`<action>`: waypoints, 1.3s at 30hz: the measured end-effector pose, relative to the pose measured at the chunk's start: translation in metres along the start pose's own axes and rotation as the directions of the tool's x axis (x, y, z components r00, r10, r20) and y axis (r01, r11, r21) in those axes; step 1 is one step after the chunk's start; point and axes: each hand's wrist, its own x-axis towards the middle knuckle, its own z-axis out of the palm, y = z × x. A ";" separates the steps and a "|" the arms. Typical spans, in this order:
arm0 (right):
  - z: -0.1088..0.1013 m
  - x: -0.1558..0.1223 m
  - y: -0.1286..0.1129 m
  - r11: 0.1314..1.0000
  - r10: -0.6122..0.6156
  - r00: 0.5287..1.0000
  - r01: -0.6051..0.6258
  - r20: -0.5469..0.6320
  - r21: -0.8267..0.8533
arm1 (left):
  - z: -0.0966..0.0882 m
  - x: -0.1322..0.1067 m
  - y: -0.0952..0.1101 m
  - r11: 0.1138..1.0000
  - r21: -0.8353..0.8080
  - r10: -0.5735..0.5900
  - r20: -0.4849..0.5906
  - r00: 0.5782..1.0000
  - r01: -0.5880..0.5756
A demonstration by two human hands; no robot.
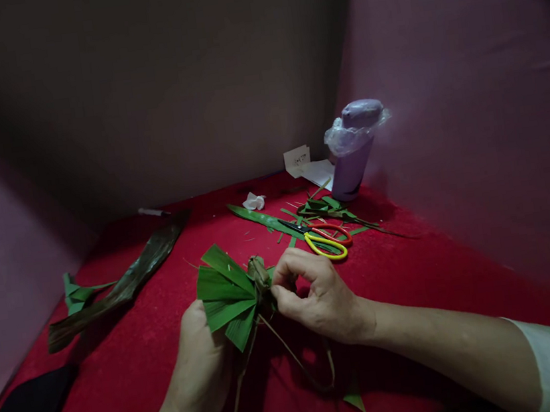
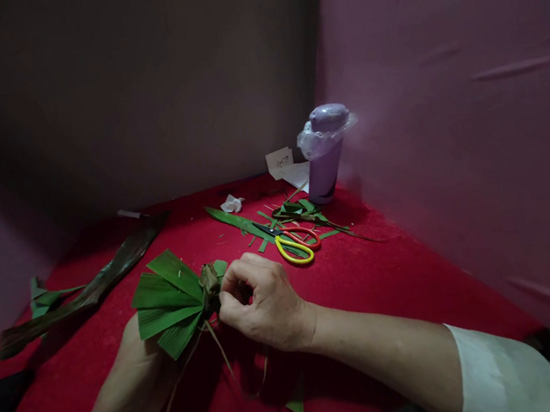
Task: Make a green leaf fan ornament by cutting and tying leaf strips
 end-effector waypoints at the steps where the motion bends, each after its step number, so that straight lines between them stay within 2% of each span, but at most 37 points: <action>1: 0.000 0.000 0.000 1.000 0.000 1.000 0.000 0.009 -0.005 | 0.000 0.001 0.000 1.000 -0.006 0.017 -0.002 1.000 -0.017; 6: -0.001 0.001 0.000 1.000 0.001 0.999 0.000 0.052 -0.028 | 0.000 0.002 -0.001 0.996 0.054 0.072 -0.060 0.996 -0.069; 10: 0.000 0.000 0.001 0.999 0.034 0.997 -0.032 0.064 -0.033 | -0.004 0.002 -0.003 0.990 0.113 0.091 -0.057 0.994 -0.084; 13: 0.000 0.000 0.003 0.998 0.065 0.993 -0.066 0.095 0.002 | -0.005 0.002 -0.004 0.990 0.115 0.086 -0.033 0.996 -0.082; 17: 0.002 0.000 0.004 0.989 0.115 0.986 -0.124 0.116 0.075 | -0.004 0.002 -0.004 0.991 0.106 0.088 -0.053 0.995 -0.082; 25: 0.001 0.000 0.004 0.894 0.255 0.931 -0.329 0.261 0.303 | -0.003 0.000 -0.002 0.996 0.063 0.060 -0.033 0.998 -0.058; 39: 0.000 0.000 0.005 0.831 0.300 0.883 -0.428 0.361 0.355 | -0.006 0.003 -0.005 0.998 0.059 0.040 -0.016 0.999 -0.039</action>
